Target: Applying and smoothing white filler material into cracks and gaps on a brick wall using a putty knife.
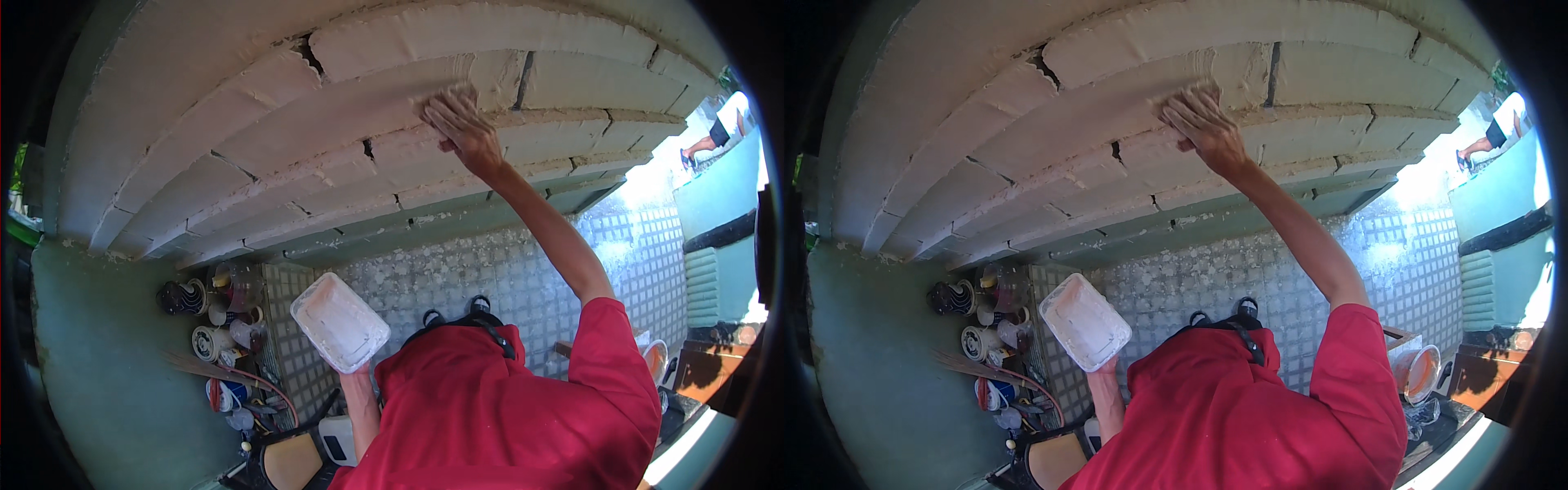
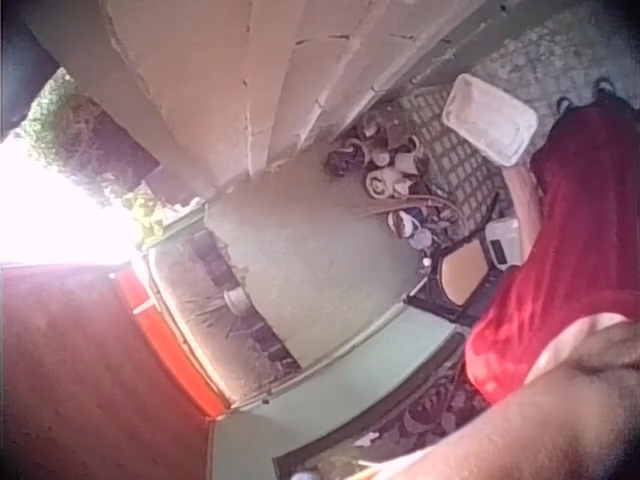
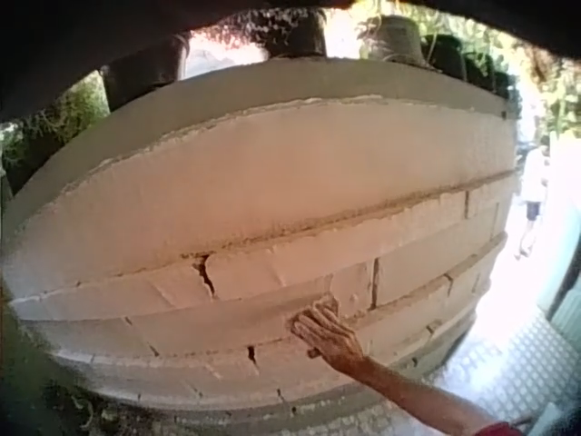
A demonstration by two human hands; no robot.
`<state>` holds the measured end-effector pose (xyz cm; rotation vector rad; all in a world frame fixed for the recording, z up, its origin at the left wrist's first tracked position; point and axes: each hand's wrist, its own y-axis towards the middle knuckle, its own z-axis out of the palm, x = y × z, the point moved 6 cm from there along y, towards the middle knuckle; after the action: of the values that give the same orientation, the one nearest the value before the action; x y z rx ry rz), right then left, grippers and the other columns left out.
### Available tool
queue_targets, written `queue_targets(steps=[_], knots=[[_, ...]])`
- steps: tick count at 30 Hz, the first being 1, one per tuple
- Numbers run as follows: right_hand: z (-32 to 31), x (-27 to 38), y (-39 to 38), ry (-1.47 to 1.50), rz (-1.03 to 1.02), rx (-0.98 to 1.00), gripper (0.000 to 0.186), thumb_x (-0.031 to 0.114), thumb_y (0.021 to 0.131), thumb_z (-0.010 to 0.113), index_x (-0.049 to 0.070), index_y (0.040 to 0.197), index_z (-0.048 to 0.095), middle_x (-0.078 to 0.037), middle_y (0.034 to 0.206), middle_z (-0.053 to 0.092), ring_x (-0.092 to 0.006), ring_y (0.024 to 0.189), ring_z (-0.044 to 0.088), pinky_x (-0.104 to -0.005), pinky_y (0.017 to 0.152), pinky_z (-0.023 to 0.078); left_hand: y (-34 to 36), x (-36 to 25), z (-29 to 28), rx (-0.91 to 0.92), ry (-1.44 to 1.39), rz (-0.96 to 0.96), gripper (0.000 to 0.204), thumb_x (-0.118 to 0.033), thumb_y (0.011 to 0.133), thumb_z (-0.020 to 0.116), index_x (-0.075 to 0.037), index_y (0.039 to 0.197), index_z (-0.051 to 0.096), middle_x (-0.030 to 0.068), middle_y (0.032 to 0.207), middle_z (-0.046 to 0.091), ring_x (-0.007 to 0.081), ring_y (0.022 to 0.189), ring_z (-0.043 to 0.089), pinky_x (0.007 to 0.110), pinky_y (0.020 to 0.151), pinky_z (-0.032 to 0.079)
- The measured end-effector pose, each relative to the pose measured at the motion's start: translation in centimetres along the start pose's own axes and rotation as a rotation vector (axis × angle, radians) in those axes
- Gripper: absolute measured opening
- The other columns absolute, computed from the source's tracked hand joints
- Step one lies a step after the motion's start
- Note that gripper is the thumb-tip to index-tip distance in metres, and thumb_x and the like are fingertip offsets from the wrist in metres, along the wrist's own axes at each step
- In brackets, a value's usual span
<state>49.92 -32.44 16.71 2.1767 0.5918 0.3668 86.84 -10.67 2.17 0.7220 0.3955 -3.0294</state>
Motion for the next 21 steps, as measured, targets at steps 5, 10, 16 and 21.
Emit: queue_targets(steps=[5,10,16,21], knots=[[-0.9,-0.9,4.5,-0.085,0.042,-0.2,0.066,0.014,0.069,0.078,0.01,0.133,0.061,-0.01,0.136,0.059,-0.0352,0.132,0.05,-0.0495,0.114,0.037,0.3,0.3,1.1,-0.002,0.032,-0.006,0.059,-0.051,0.1,0.043,-0.018,0.149,0.042,0.0062,0.148,0.05,0.0326,0.127,0.055,0.053,0.109,0.044],[2.6,-0.6,-0.1,-0.076,0.076,-0.025,0.063,0.01,0.073,0.076,0.008,0.134,0.059,-0.012,0.141,0.055,-0.0387,0.135,0.046,-0.0547,0.112,0.037,0.8,0.2,-0.2,0.013,0.093,0.009,0.059,-0.052,0.1,0.043,-0.017,0.149,0.042,0.0078,0.145,0.053,0.0333,0.125,0.057,0.053,0.106,0.046],[0.7,1.8,-2.1,0.283,0.157,-0.056,0.057,-0.005,0.078,0.066,0.008,0.133,0.06,-0.014,0.128,0.064,-0.0409,0.119,0.059,-0.0484,0.105,0.046,0.8,0.3,1.2,-0.019,0.061,-0.011,0.059,-0.051,0.1,0.043,-0.017,0.148,0.042,0.0087,0.142,0.055,0.0333,0.122,0.058,0.051,0.102,0.05],[1.8,-0.3,-4.5,1.841,1.157,-0.798,0.044,-0.005,0.074,0.051,0.004,0.115,0.064,-0.012,0.101,0.07,-0.0284,0.088,0.07,-0.0407,0.09,0.057,1.5,0.6,2.5,0.03,0.029,-0.026,0.059,-0.053,0.1,0.042,-0.019,0.148,0.044,0.005,0.147,0.051,0.0308,0.132,0.052,0.055,0.108,0.044]])
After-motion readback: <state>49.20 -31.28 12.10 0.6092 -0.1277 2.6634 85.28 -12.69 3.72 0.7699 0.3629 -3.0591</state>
